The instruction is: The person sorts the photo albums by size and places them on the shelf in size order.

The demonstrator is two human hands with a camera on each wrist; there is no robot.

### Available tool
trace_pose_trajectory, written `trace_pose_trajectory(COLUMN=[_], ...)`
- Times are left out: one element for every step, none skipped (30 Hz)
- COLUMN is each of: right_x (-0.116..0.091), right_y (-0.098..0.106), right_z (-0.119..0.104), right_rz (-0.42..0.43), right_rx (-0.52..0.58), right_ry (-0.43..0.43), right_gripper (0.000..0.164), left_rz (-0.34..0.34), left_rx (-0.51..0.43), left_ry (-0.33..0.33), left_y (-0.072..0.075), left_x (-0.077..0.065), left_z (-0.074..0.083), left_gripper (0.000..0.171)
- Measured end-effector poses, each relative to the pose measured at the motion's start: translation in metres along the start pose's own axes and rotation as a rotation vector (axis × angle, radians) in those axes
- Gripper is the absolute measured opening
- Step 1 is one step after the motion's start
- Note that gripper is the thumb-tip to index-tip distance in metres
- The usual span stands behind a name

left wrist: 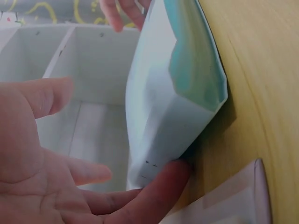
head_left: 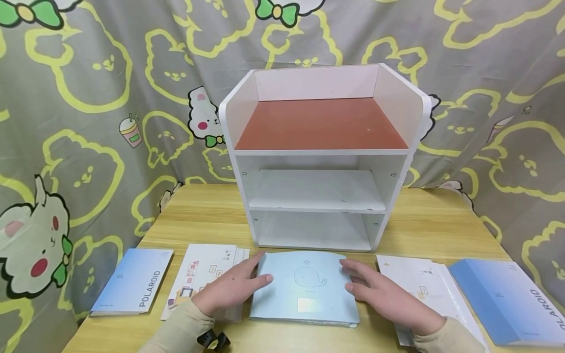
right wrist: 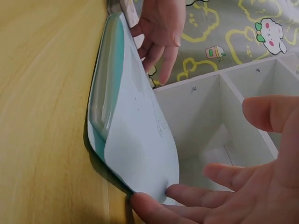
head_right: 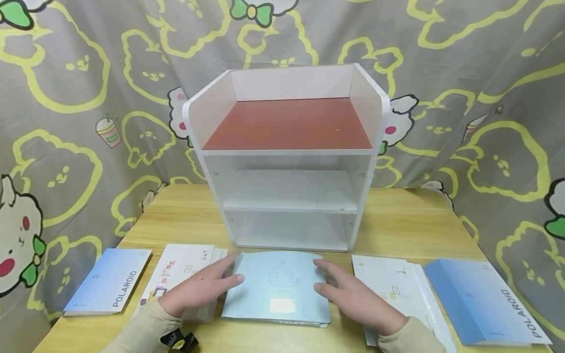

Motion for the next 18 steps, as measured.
trace_pose_trajectory(right_x=[0.0, 0.0, 0.0, 0.0, 0.0, 0.0, 0.0, 0.0, 0.001, 0.002, 0.003, 0.004, 0.004, 0.005, 0.006, 0.006, 0.007, 0.007], right_y=[0.0, 0.0, 0.0, 0.0, 0.0, 0.0, 0.001, 0.001, 0.001, 0.001, 0.001, 0.001, 0.001, 0.001, 0.001, 0.0, 0.0, -0.001], right_z=[0.0, 0.0, 0.0, 0.001, 0.002, 0.003, 0.004, 0.005, 0.006, 0.006, 0.008, 0.009, 0.011, 0.013, 0.015, 0.017, 0.02, 0.023], right_rz=[-0.004, -0.008, -0.009, -0.011, -0.012, -0.011, -0.009, -0.008, -0.006, -0.006, -0.004, 0.003, 0.015, 0.028, 0.042, 0.058, 0.075, 0.094], right_rx=[0.029, 0.065, 0.103, 0.142, 0.177, 0.213, 0.243, 0.274, 0.3, 0.323, 0.348, 0.371, 0.393, 0.418, 0.446, 0.478, 0.515, 0.552], right_ry=[0.002, 0.001, -0.003, -0.01, -0.018, -0.027, -0.034, -0.042, -0.047, -0.046, -0.051, -0.057, -0.068, -0.08, -0.095, -0.112, -0.132, -0.148], right_gripper=[0.06, 0.059, 0.059, 0.058, 0.057, 0.057, 0.056, 0.055, 0.055, 0.054, 0.053, 0.052, 0.051, 0.051, 0.052, 0.052, 0.053, 0.054], left_rz=[0.004, 0.007, 0.008, 0.007, 0.003, -0.002, -0.007, -0.01, -0.011, -0.011, -0.01, -0.009, -0.01, -0.012, -0.015, -0.012, -0.005, 0.005], left_rx=[-0.011, -0.024, -0.036, -0.05, -0.062, -0.083, -0.11, -0.137, -0.171, -0.218, -0.27, -0.323, -0.376, -0.425, -0.474, -0.504, -0.515, -0.52], left_ry=[0.007, 0.014, 0.018, 0.021, 0.025, 0.026, 0.029, 0.03, 0.032, 0.037, 0.039, 0.04, 0.039, 0.041, 0.041, 0.041, 0.038, 0.036], left_y=[0.0, 0.0, 0.001, 0.001, 0.001, 0.001, 0.0, 0.0, 0.0, 0.0, 0.0, -0.001, -0.001, -0.002, -0.004, -0.005, -0.006, -0.006], left_x=[0.001, 0.001, 0.001, 0.001, 0.001, 0.001, 0.001, 0.0, 0.0, -0.001, -0.001, -0.001, -0.001, -0.001, -0.001, 0.0, 0.0, 0.001], left_z=[-0.001, -0.002, -0.003, -0.003, -0.004, -0.005, -0.005, -0.006, -0.006, -0.007, -0.008, -0.008, -0.009, -0.009, -0.01, -0.011, -0.011, -0.012], left_gripper=[0.081, 0.081, 0.081, 0.081, 0.081, 0.081, 0.081, 0.08, 0.08, 0.079, 0.079, 0.078, 0.076, 0.076, 0.075, 0.076, 0.077, 0.078])
Point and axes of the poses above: each hand's wrist, its own x-axis towards the middle knuckle, its own y-axis out of the back of the hand, z = x × y, the point moved 10 cm from there along x, towards the middle knuckle, and after that the axes turned 14 degrees about -x, right-handed, at the moved point
